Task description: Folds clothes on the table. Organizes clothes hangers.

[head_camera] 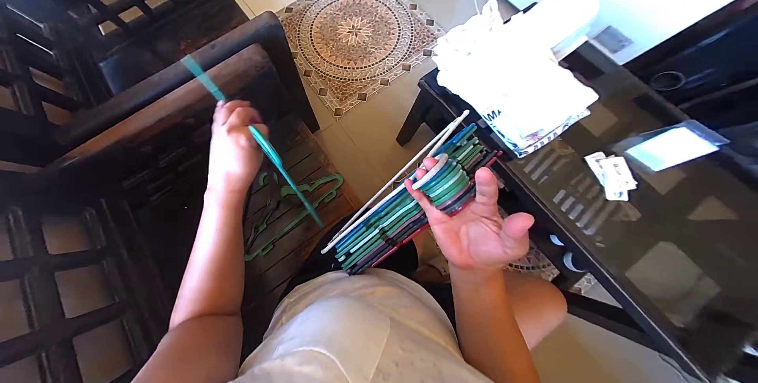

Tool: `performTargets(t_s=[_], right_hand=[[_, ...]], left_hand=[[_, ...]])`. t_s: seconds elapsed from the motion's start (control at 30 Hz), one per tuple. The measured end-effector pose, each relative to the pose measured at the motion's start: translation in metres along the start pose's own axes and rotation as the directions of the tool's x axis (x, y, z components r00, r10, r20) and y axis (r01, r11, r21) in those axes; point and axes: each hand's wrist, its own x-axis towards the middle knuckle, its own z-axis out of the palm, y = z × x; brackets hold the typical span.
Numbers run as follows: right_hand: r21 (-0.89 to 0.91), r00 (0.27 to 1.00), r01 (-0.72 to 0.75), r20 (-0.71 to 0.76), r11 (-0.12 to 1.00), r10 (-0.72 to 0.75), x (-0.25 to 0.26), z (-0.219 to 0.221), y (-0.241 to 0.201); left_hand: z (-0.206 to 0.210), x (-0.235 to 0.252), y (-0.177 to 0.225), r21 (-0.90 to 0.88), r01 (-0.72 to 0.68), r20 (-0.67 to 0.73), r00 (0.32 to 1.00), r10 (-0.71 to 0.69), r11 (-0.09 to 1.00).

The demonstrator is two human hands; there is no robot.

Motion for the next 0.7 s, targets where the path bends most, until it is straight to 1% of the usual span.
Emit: performTargets(t_s=[0.03,0.07,0.1,0.17,0.23,0.3,0.37,0.47,0.53,0.63,0.7], right_hand=[[0.01,1.0,-0.003,0.006,1.0,0.003,0.0,0.001,0.0],[0.021,1.0,-0.009,0.013,1.0,0.009,0.0,0.002,0.001],[0.027,1.0,-0.021,0.023,0.999,0.02,0.0,0.004,0.001],[0.036,0.997,-0.049,0.057,0.998,0.047,0.0,0.008,0.002],[0.029,0.991,-0.077,0.108,0.997,0.074,-0.001,0.011,0.001],[0.003,0.98,-0.096,0.177,0.995,0.094,-0.002,0.013,-0.001],[-0.027,0.968,-0.104,0.226,0.994,0.107,-0.004,0.013,-0.001],[-0.031,0.97,-0.086,0.225,0.996,0.091,-0.008,0.011,0.004],[-0.008,0.978,-0.06,0.198,0.998,0.061,-0.01,0.011,0.006],[0.056,0.99,-0.049,0.132,0.997,0.042,-0.01,0.013,0.005],[0.088,0.989,-0.058,0.144,0.994,0.045,-0.009,0.015,0.007]], left_hand=[[0.001,0.011,0.008,-0.083,-0.15,0.0,0.989,0.15,0.985],[0.005,0.023,0.018,-0.155,-0.279,0.003,0.959,0.283,0.948],[0.01,0.033,0.03,-0.219,-0.376,0.012,0.922,0.388,0.9],[0.022,0.051,0.057,-0.323,-0.497,0.028,0.846,0.533,0.805],[0.033,0.066,0.083,-0.382,-0.574,0.014,0.78,0.626,0.724],[0.044,0.076,0.106,-0.423,-0.631,-0.015,0.723,0.691,0.65],[0.053,0.081,0.126,-0.45,-0.652,-0.018,0.689,0.724,0.61],[0.064,0.08,0.147,-0.508,-0.668,-0.016,0.638,0.77,0.543],[0.073,0.077,0.151,-0.529,-0.688,-0.037,0.603,0.797,0.496],[0.085,0.072,0.147,-0.517,-0.693,-0.018,0.594,0.804,0.501],[0.093,0.069,0.145,-0.531,-0.67,0.033,0.596,0.803,0.519]])
